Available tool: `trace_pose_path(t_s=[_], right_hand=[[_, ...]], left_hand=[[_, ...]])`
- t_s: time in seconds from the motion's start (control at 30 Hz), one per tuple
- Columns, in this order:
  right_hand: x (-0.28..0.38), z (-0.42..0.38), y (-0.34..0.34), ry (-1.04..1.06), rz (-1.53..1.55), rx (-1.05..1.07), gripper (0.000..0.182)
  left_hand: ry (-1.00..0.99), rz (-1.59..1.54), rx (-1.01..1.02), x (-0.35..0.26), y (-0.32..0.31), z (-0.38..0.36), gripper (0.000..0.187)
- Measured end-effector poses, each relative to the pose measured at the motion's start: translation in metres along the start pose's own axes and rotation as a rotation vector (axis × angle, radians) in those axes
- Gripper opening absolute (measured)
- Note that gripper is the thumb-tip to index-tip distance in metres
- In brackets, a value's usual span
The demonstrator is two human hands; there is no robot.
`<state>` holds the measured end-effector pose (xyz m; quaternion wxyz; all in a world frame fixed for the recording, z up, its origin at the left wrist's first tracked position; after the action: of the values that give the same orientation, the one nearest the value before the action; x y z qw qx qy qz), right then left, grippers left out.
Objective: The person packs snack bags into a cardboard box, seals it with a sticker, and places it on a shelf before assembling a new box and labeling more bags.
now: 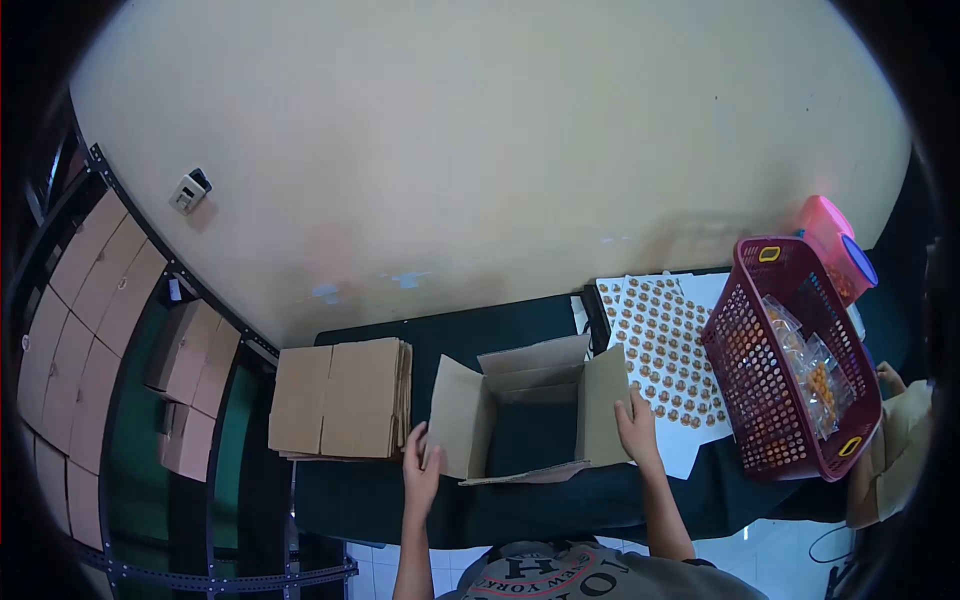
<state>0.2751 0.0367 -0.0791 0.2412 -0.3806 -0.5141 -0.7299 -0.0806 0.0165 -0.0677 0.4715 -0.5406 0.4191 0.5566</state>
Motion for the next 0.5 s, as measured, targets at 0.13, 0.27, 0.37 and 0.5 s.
trace_pose_path(t_s=[0.13, 0.27, 0.37, 0.5], right_hand=[[-0.008, -0.007, 0.000, 0.105, 0.115, -0.090, 0.043], [0.017, -0.030, 0.025, 0.070, -0.079, -0.210, 0.048], [0.006, -0.042, 0.037, 0.220, -0.275, -0.188, 0.033], [0.032, -0.063, 0.045, 0.086, -0.510, -0.088, 0.023]], left_hand=[[0.016, 0.155, 0.046, 0.028, -0.003, -0.015, 0.036], [0.141, 0.320, 0.166, 0.084, -0.003, -0.031, 0.041], [0.142, 0.368, 0.129, 0.081, -0.008, -0.030, 0.044], [0.020, 0.355, 0.175, 0.073, -0.013, -0.027, 0.038]])
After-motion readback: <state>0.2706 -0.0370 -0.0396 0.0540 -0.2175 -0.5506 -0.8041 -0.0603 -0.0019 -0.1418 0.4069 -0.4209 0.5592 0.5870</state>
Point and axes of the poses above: each hand's wrist, its own z-axis towards the middle knuckle, its own y-axis out of the back of the hand, x = y × z, the point moved 3 cm from there along z, towards the middle knuckle, and after that the axes turned 3 degrees about -z, right-handed, at the moved point
